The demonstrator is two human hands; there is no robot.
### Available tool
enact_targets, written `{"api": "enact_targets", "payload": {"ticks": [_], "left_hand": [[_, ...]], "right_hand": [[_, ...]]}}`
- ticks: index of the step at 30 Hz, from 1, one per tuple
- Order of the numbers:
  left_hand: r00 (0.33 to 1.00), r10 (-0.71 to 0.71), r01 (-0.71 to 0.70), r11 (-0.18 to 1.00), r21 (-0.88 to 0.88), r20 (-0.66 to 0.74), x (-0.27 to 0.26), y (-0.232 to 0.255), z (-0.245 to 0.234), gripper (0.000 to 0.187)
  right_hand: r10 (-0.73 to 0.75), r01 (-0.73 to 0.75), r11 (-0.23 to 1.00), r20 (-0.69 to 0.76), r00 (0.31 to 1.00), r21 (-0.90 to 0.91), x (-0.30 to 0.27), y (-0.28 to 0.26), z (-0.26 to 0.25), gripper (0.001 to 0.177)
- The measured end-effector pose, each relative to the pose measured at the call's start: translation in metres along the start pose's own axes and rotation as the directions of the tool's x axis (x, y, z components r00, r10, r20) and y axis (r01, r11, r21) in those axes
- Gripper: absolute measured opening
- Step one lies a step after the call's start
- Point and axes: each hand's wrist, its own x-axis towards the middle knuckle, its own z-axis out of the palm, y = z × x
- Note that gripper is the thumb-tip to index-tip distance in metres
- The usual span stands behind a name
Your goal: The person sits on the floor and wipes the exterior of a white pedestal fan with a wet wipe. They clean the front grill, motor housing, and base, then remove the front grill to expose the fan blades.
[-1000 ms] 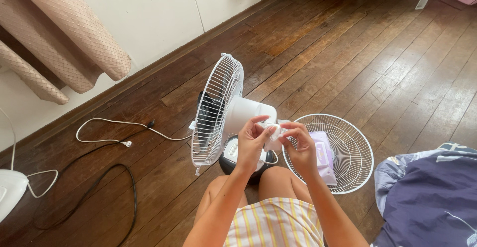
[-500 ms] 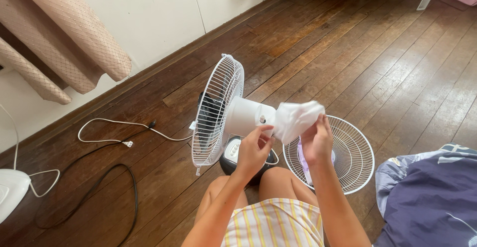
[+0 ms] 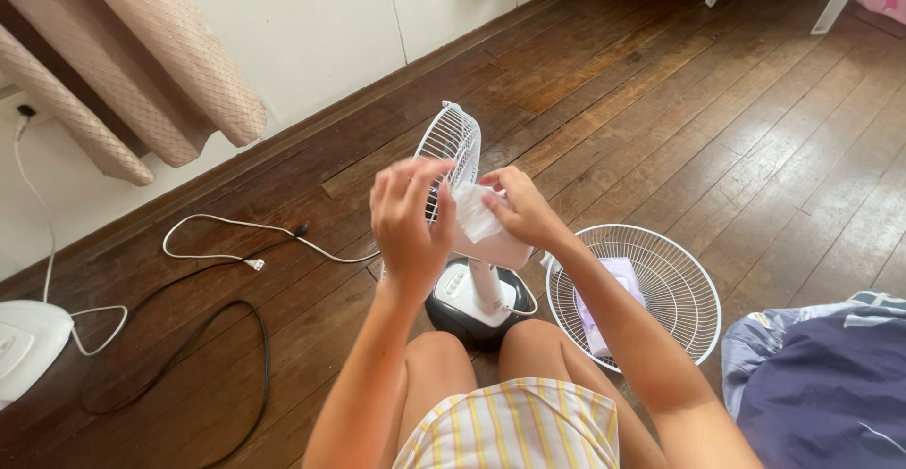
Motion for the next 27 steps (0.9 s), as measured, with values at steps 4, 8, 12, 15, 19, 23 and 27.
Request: {"api": "enact_targets", "payload": {"ticks": [4,8,12,15,19,23,27], "left_hand": [[0.991,0.012,-0.045,0.967,0.252,0.131,0.034,-0.024,0.012,0.05],[0.927,-0.19,0.077,0.941,0.33,0.324,0.044,-0.033,0.028,0.066],[0.853,-0.322,0.155,0.908,0.39,0.411,0.042,-0.033,0.033,0.066],[0.889,-0.276,0.138,0.923,0.36,0.367,0.041,-0.036,0.03,0.064],[0.895,-0.241,0.109,0.934,0.341,0.375,0.042,-0.032,0.03,0.069],[0.903,-0.22,0.084,0.932,0.353,0.368,0.04,-0.027,0.029,0.083],[0.888,-0.234,0.078,0.925,0.372,0.396,0.04,-0.03,0.022,0.089]], "right_hand": [[0.063,-0.036,0.936,0.067,0.996,-0.349,0.002,-0.01,0.02,0.052],[-0.017,0.017,0.757,0.006,1.0,-0.653,-0.011,-0.032,0.042,0.065],[-0.163,0.158,0.52,0.084,0.983,-0.839,-0.037,-0.057,0.055,0.073],[-0.222,0.278,0.264,0.222,0.949,-0.924,-0.054,-0.064,0.055,0.072],[-0.277,0.267,0.558,0.126,0.952,-0.785,-0.047,-0.057,0.053,0.076],[-0.172,0.13,0.669,0.017,0.985,-0.732,-0.028,-0.05,0.071,0.073],[-0.292,0.202,0.459,0.068,0.954,-0.865,-0.046,-0.05,0.082,0.066]]}}
